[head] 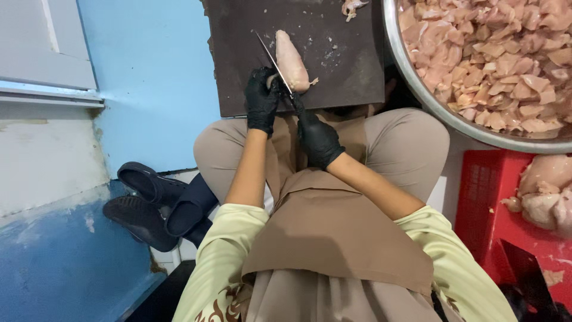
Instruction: The person cuts raw chicken breasts into small pieces using a knife on a cutting board. The person holds the chicken with gloved hands, slices it into strips and cubes, and places the cut pieces into a large metal bowl.
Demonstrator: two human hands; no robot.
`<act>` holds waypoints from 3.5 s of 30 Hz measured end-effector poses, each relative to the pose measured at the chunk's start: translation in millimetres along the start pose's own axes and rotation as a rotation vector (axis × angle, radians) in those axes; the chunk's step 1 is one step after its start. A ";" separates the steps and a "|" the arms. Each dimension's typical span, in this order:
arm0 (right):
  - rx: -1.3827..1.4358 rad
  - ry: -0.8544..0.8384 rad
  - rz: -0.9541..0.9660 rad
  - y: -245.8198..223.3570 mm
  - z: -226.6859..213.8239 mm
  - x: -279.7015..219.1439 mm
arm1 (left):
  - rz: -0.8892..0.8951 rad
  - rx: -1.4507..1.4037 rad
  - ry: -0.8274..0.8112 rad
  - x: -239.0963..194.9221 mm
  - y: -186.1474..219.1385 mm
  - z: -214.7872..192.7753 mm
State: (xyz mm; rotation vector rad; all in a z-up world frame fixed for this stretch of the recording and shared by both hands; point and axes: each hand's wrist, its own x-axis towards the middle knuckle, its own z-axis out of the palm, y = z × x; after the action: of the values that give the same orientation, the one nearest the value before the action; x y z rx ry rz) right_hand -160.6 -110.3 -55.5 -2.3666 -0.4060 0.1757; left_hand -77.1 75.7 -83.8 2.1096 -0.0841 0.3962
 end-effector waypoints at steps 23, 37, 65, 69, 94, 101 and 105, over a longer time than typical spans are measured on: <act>-0.436 -0.081 0.063 17.4 41.4 27.8 | -0.275 -0.143 0.070 -8.4 -57.2 11.8; -0.346 -0.154 0.122 7.6 23.9 27.3 | -0.730 -0.576 0.060 -26.7 -36.3 3.6; -0.123 -0.082 -0.087 1.0 23.8 5.0 | -0.250 -0.020 0.273 -41.8 -58.9 -10.0; -0.131 -0.095 -0.089 4.2 32.1 10.1 | -0.254 -0.007 0.235 -36.8 -42.6 -11.6; 0.488 0.092 0.115 59.5 -58.9 48.3 | 0.005 0.390 0.053 1.6 7.6 6.3; 0.780 0.454 -0.043 93.8 -35.9 64.9 | 0.038 0.296 -0.002 14.1 34.2 5.0; 1.109 0.344 0.214 106.2 -28.0 66.9 | 0.093 0.498 -0.134 14.7 40.2 12.7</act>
State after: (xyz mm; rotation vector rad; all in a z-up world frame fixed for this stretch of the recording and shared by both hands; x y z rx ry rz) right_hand -65.4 -179.1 -108.0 -1.2922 0.1198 0.0566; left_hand -68.6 44.6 -52.8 2.6315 -0.1777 0.3554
